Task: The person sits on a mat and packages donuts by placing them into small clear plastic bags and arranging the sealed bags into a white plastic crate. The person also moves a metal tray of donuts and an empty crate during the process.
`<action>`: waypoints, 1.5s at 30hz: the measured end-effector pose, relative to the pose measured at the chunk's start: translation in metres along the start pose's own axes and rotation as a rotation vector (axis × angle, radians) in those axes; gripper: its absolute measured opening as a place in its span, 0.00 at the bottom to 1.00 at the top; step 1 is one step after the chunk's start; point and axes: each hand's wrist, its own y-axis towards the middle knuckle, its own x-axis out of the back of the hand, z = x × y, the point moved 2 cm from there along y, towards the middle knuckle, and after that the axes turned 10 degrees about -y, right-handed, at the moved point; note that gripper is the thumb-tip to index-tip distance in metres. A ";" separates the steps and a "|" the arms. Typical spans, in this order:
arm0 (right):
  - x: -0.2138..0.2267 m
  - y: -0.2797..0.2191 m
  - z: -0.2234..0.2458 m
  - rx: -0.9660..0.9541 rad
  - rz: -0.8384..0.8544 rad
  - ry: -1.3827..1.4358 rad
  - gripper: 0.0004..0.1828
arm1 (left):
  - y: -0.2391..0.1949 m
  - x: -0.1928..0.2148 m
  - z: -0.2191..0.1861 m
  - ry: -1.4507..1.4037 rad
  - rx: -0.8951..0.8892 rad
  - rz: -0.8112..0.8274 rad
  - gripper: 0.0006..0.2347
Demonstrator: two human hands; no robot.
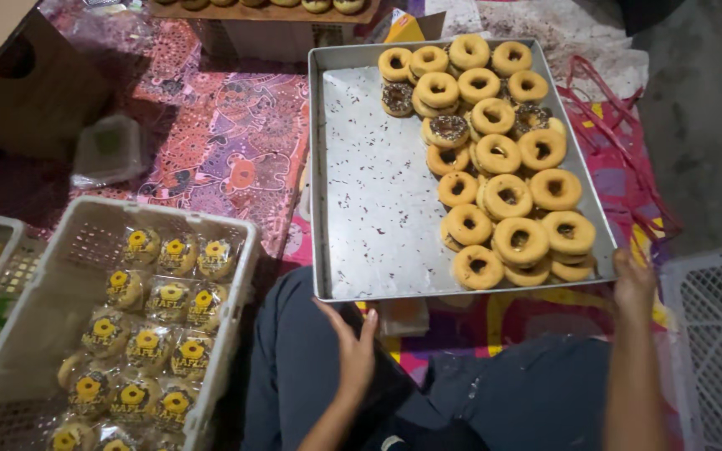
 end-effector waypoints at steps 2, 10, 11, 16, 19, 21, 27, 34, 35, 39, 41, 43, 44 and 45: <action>0.000 -0.021 0.000 0.169 -0.038 -0.128 0.20 | 0.012 -0.006 0.014 -0.060 0.084 -0.011 0.44; -0.095 -0.242 0.002 0.144 0.158 -0.050 0.22 | 0.205 0.069 0.030 -0.381 0.271 0.001 0.33; -0.106 -0.269 0.003 0.182 0.302 0.151 0.31 | 0.210 0.074 0.031 -0.388 0.405 -0.027 0.30; -0.118 -0.261 0.034 0.460 0.619 -0.087 0.11 | 0.115 0.047 0.018 -0.291 0.005 -0.031 0.31; -0.118 -0.152 0.075 0.333 0.156 -0.044 0.13 | 0.024 0.002 0.012 -0.125 -0.050 0.088 0.38; -0.131 -0.087 0.105 0.582 0.077 -0.253 0.20 | -0.008 -0.025 0.007 0.037 -0.227 0.169 0.45; -0.155 -0.035 0.132 0.833 0.160 -0.702 0.24 | -0.004 -0.062 0.014 -0.108 -0.058 0.182 0.36; -0.145 -0.059 0.114 0.750 0.199 -0.646 0.35 | -0.004 -0.054 0.021 -0.225 -0.052 0.107 0.39; -0.145 -0.056 0.116 0.750 0.192 -0.651 0.36 | 0.001 -0.053 0.017 -0.221 -0.099 0.106 0.38; -0.146 -0.072 0.108 0.870 0.089 -0.809 0.35 | 0.032 -0.031 0.012 -0.306 -0.026 0.114 0.38; -0.152 -0.094 0.097 0.956 0.074 -0.850 0.34 | 0.053 -0.015 0.018 -0.378 0.039 0.087 0.38; -0.162 -0.122 0.086 0.949 0.004 -0.797 0.36 | 0.077 0.001 0.024 -0.402 -0.031 0.016 0.38; -0.167 -0.138 0.083 0.945 -0.032 -0.771 0.36 | 0.089 0.009 0.027 -0.398 -0.080 -0.022 0.38; -0.175 -0.152 0.081 0.914 -0.072 -0.788 0.36 | 0.102 0.014 0.029 -0.444 -0.113 -0.058 0.39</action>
